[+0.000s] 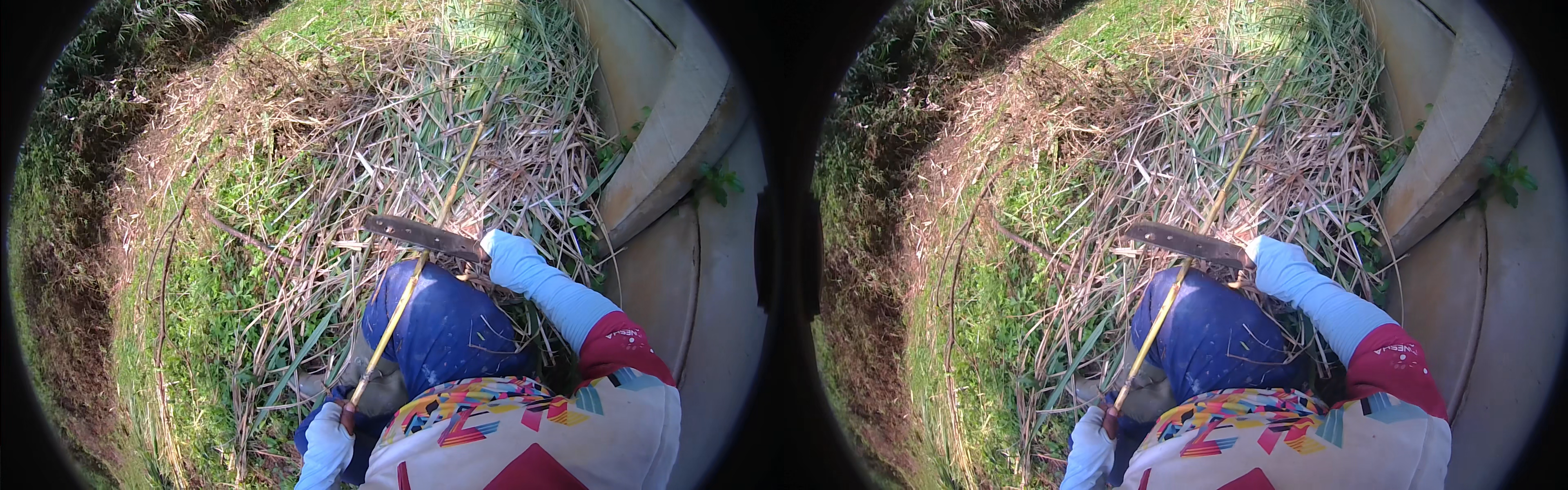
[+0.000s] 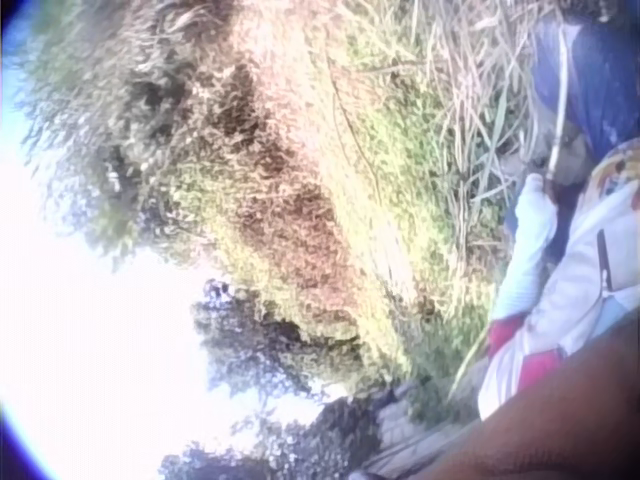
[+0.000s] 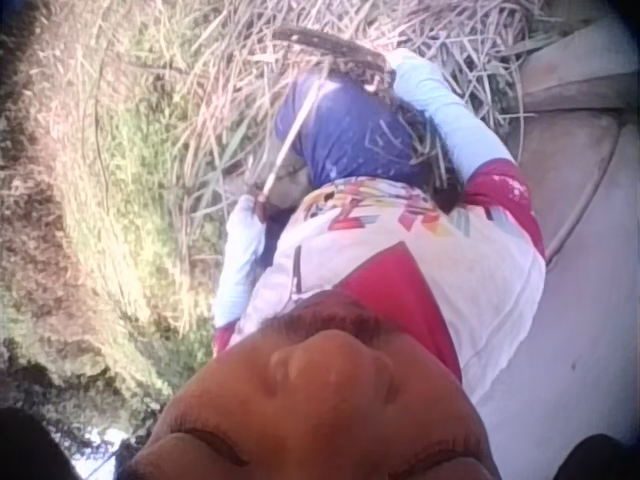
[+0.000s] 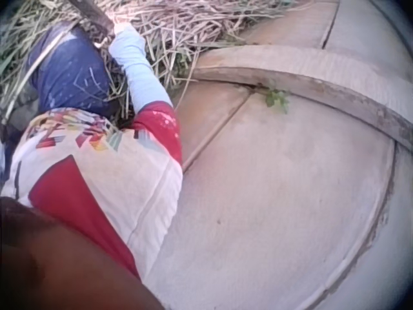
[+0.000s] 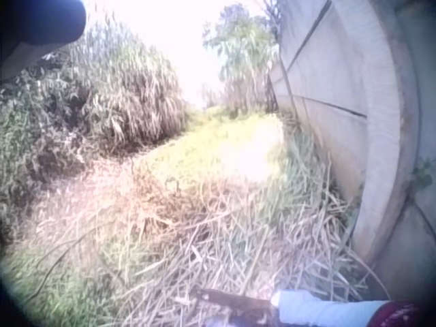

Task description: The person uses a large knife to cut long, thin sticks into smaller pieces. They hold the sticks against their leg and repeatedly slice through them, creating a pile of cut material on the ground.

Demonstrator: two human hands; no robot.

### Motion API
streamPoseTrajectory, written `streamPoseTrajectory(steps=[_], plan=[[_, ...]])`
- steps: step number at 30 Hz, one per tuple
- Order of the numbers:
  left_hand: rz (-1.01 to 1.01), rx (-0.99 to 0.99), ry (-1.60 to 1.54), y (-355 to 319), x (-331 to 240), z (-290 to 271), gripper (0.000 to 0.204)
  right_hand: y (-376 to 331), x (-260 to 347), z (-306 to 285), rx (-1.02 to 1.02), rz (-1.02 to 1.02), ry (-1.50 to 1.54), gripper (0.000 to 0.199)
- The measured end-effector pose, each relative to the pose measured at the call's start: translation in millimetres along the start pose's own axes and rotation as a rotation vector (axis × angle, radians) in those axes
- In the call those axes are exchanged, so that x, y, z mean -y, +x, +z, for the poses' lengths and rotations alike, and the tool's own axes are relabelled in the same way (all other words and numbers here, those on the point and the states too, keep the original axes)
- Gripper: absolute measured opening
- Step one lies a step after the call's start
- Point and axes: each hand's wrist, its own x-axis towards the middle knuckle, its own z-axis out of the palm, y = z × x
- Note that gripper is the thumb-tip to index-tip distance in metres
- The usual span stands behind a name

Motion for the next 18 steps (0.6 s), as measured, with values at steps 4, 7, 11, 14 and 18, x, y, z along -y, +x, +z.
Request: streamPoseTrajectory(steps=[4, 7, 11, 14, 18], plan=[[-0.039, 0.049, -0.008, 2, -7, -3, 0.024, 12, -2, -14, -0.154, 0.192, 0.181, 0.018], [-0.146, 0.073, -0.105, 11, 11, 5, 0.029, -5, 17, -3, -0.057, 0.0, 0.016, 0.025], [-0.194, 0.225, -0.47, 22, 34, 6, 0.037, -5, 21, -7, 0.099, -0.178, -0.161, 0.017], [-0.251, 0.397, -0.622, 29, 16, -8, 0.042, 9, -11, -9, -0.165, 0.172, 0.194, 0.019], [-0.328, 0.511, -0.722, 30, 20, -10, 0.046, 16, 2, -6, -0.186, 0.058, 0.143, 0.018]])
